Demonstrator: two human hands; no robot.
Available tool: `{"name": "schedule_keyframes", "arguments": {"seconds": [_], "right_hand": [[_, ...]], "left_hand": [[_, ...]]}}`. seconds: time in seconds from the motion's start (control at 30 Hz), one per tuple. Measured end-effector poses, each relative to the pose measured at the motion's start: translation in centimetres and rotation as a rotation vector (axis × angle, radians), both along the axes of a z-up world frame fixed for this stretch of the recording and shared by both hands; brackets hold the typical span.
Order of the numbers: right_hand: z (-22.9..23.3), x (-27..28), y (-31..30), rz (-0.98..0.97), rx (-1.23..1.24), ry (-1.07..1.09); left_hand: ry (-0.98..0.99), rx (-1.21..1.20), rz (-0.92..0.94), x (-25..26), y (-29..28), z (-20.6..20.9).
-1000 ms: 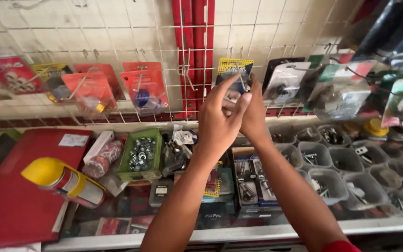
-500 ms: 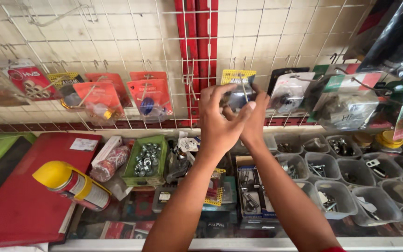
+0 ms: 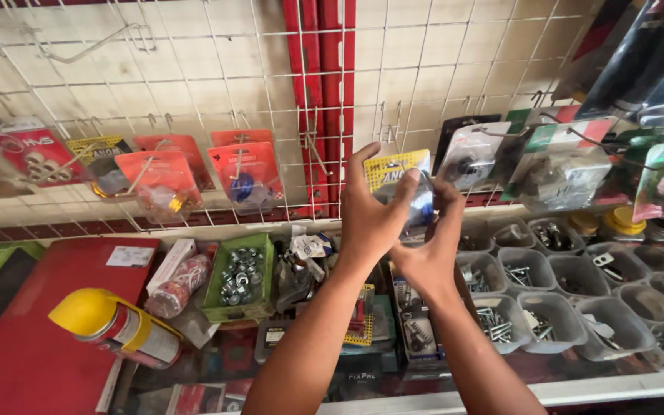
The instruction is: The person picks up several packaged motorcycle parts from a counter and a shelf and hangs them onto hooks on a wire mesh wall rack.
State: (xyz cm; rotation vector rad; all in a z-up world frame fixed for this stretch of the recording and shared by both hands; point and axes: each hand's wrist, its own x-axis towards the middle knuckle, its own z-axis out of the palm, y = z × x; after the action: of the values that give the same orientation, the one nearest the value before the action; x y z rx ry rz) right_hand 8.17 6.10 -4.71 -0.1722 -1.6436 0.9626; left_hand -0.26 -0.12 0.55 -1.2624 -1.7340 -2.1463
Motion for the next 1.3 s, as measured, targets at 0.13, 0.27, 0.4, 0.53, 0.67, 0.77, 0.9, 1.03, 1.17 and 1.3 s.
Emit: {"name": "schedule_keyframes", "arguments": {"seconds": [0.13,0.27,0.4,0.53,0.67,0.77,0.9,1.03,1.17,1.3], "right_hand": [[0.0,1.1,-2.1,-0.072,-0.012,-0.005],[0.4,1.4,-3.2,-0.105,-0.006,0.005],[0.8,1.5,-5.0,-0.017,-0.045,0.033],[1.5,0.7,-6.6,0.137,-0.04,0.06],[1.8,-1.6,-6.9,0.19,-0.108,0.023],[2.0,-3.3,-6.9,0.273,-0.101,0.072],[1.8,-3.7,-7.8,0.288,-0.102,0.052],[2.0,-4.0,-8.5,0.301,-0.126,0.05],[2.1,-4.1,-8.7,0.258,-0.107,0.019],[1.9,-5.8,-7.9,0.189,-0.105,-0.091]], "left_hand": [[-0.011,0.03,0.041,-0.1,-0.1,0.5],[-0.016,-0.038,0.062,0.4,-1.0,1.5],[-0.005,-0.05,0.079,1.9,-4.5,2.4],[-0.1,-0.089,0.096,2.6,-8.6,2.6],[0.283,0.025,0.348,-0.2,-9.7,2.6],[0.296,0.018,0.357,-2.5,-9.5,2.7],[0.25,0.054,0.287,-4.3,-9.7,2.4],[0.03,0.033,0.081,-4.9,-9.7,2.2],[-0.035,-0.02,0.027,-5.8,-9.4,1.7],[0.074,0.057,0.045,-8.0,-8.2,0.8]]}}
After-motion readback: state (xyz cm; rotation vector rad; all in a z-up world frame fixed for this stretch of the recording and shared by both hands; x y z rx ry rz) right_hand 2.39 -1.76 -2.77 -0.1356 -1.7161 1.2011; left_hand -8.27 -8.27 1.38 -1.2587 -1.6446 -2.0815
